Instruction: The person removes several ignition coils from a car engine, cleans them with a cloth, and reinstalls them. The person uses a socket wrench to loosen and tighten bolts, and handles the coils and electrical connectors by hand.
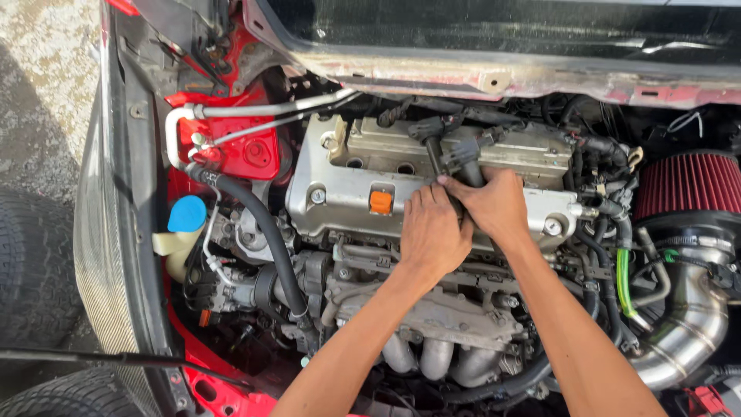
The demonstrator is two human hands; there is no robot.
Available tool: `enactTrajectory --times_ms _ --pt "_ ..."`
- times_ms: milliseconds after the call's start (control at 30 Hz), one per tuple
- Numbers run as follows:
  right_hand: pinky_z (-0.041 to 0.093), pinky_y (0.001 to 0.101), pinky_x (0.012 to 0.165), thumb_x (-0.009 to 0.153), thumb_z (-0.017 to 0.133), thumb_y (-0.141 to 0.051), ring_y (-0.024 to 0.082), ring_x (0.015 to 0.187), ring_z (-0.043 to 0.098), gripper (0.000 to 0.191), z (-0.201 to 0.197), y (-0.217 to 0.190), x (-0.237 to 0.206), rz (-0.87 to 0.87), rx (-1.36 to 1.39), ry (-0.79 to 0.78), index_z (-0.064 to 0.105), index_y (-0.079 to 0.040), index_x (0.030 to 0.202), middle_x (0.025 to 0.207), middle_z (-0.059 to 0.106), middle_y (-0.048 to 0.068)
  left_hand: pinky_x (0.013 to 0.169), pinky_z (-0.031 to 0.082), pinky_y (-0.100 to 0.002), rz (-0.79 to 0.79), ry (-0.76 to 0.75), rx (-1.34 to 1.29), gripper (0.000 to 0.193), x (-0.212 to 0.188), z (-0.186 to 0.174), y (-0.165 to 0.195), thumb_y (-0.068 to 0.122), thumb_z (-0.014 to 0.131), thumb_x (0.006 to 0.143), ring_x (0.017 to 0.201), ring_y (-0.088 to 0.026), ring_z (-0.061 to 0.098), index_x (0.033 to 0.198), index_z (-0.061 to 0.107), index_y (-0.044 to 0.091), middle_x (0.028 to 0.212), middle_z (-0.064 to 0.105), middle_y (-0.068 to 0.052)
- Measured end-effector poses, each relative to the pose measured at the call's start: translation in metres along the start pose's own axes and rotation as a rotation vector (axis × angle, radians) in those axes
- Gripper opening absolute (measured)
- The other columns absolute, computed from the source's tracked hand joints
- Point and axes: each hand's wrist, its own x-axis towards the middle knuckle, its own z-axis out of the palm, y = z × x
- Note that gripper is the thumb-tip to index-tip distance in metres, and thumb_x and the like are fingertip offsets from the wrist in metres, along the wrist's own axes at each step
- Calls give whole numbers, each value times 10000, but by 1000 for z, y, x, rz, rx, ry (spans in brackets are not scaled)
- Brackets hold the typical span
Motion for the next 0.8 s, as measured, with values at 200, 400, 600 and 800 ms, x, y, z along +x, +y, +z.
enactTrajectory --times_ms 200,400,600,800 --pt "525 393 556 762 833 -460 210 485 646 445 7 -4 4 64 -24 -46 754 -24 725 560 677 111 1020 514 -446 -173 -72 -130 293 54 -42 -77 233 620 866 1096 -350 665 1081 728 65 1188 695 -186" --pt "535 387 568 763 818 -461 235 481 656 446 5 -13 -2 65 13 -13 744 -32 669 533 674 93 1094 472 -462 -264 -198 88 434 151 -8 -136 376 560 967 1256 -395 632 1216 710 53 1319 688 -227" --pt "528 383 556 763 794 -476 226 465 642 439 -1 -19 -3 169 75 -67 756 -55 642 511 683 80 1186 331 -438 -367 -611 91 654 207 10 -159 494 493 950 1450 -342 428 1470 517 99 1571 437 -174" --pt "524 389 548 715 843 -458 242 453 630 441 -1 -15 1 130 7 -9 734 -34 668 507 658 93 1214 278 -465 -105 -624 235 530 229 36 -176 370 409 992 1467 -300 415 1421 559 98 1600 424 -127"
